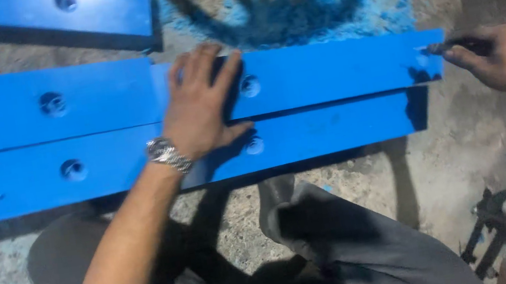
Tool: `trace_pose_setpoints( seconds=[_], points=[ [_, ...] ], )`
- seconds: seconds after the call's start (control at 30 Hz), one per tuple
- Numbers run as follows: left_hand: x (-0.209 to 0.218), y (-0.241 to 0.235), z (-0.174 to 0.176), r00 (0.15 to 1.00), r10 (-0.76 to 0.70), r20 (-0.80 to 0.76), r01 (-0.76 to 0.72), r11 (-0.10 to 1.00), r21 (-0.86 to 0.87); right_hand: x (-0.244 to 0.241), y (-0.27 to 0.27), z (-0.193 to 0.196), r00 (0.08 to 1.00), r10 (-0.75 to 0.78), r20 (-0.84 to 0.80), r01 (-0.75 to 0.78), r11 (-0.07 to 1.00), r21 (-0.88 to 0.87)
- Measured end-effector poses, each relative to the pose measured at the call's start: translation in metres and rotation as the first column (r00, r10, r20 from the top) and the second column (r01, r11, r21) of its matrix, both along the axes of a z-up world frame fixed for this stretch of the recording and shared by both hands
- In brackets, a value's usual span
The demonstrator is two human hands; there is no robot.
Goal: Deburring holes in blue plastic industrial parts using a hand tool while sitting on a workshop floor.
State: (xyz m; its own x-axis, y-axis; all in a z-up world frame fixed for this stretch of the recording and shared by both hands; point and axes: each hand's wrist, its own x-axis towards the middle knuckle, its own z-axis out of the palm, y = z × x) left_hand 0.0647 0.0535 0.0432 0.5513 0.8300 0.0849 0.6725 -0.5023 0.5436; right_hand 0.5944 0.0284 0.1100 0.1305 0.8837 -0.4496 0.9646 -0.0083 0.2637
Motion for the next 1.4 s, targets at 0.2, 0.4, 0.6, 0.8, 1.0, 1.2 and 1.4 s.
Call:
trace_pose_setpoints(
  seconds=[0.2,0.4,0.6,0.8,1.0,1.2,1.4],
  points=[
    [0.15,0.001,-0.038,0.978,-0.194,0.074,0.192,0.981,0.034,0.028,-0.01,-0.011,0.967,0.206,0.148,-0.199,0.978,-0.06],
    [0.207,0.007,-0.04,0.984,-0.174,-0.044,0.174,0.985,0.001,0.012,0.016,-0.018,0.949,0.302,0.09,-0.3,0.953,-0.037],
    [0.201,0.009,-0.038,0.978,-0.195,-0.079,0.196,0.981,0.006,0.016,0.032,-0.02,0.922,0.328,0.206,-0.296,0.94,-0.172],
    [0.202,0.01,-0.042,0.973,-0.211,-0.089,0.212,0.977,0.003,0.033,0.014,-0.031,0.963,0.196,0.185,-0.172,0.975,-0.141],
    [0.202,0.008,-0.033,0.977,-0.191,-0.096,0.187,0.981,-0.051,0.045,-0.026,-0.049,0.976,0.031,0.213,0.028,0.962,-0.272],
    [0.2,0.009,-0.035,0.978,-0.195,-0.071,0.192,0.98,-0.041,0.006,-0.017,-0.015,0.96,0.15,0.238,-0.103,0.975,-0.197],
    [0.201,0.009,-0.038,0.978,-0.196,-0.076,0.195,0.981,-0.015,0.016,0.017,-0.034,0.888,0.373,0.268,-0.342,0.926,-0.157]
  ],
)
